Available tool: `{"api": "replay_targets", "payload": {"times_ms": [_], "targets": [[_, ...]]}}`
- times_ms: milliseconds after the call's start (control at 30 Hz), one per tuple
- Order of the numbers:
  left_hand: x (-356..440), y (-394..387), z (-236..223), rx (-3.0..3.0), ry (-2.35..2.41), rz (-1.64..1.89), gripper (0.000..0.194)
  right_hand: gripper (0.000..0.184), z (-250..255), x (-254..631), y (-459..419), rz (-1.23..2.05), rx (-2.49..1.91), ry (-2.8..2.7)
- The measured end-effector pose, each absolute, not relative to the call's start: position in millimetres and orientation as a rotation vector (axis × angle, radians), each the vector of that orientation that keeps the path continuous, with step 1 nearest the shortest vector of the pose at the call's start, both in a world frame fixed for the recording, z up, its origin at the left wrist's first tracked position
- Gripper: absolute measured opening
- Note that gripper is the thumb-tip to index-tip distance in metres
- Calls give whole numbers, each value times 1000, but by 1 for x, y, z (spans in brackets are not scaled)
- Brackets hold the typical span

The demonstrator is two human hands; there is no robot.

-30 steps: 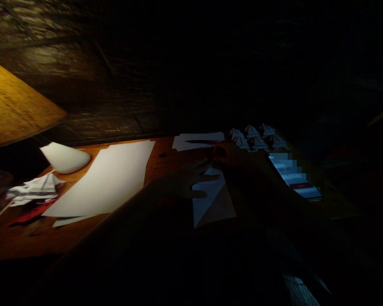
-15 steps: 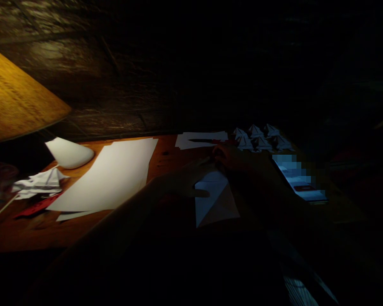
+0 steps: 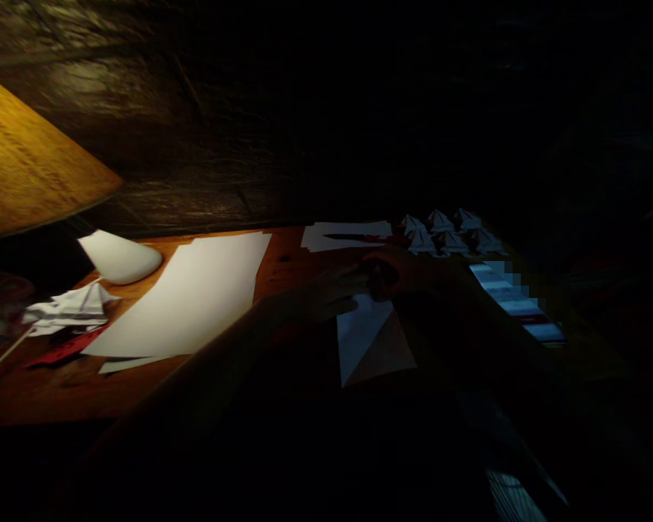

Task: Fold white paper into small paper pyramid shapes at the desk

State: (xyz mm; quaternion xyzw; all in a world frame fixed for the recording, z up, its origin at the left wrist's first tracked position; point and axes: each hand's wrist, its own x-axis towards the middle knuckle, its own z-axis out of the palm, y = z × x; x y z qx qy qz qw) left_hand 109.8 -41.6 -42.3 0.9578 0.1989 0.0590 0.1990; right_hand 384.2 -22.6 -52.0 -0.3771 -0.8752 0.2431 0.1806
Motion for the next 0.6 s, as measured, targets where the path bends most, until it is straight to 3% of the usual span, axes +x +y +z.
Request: {"api": "replay_targets", "payload": {"times_ms": [167, 433, 600], "targets": [[114, -30, -52, 2682, 542, 261, 46, 91, -57, 392, -17, 689, -1054, -2525], [130, -21, -61, 2714, 627, 489, 30, 99, -59, 395, -15, 717, -1105, -2534], [132, -21, -63, 2718, 642, 570, 27, 94, -63, 395, -12, 715, -1064, -2527]]}}
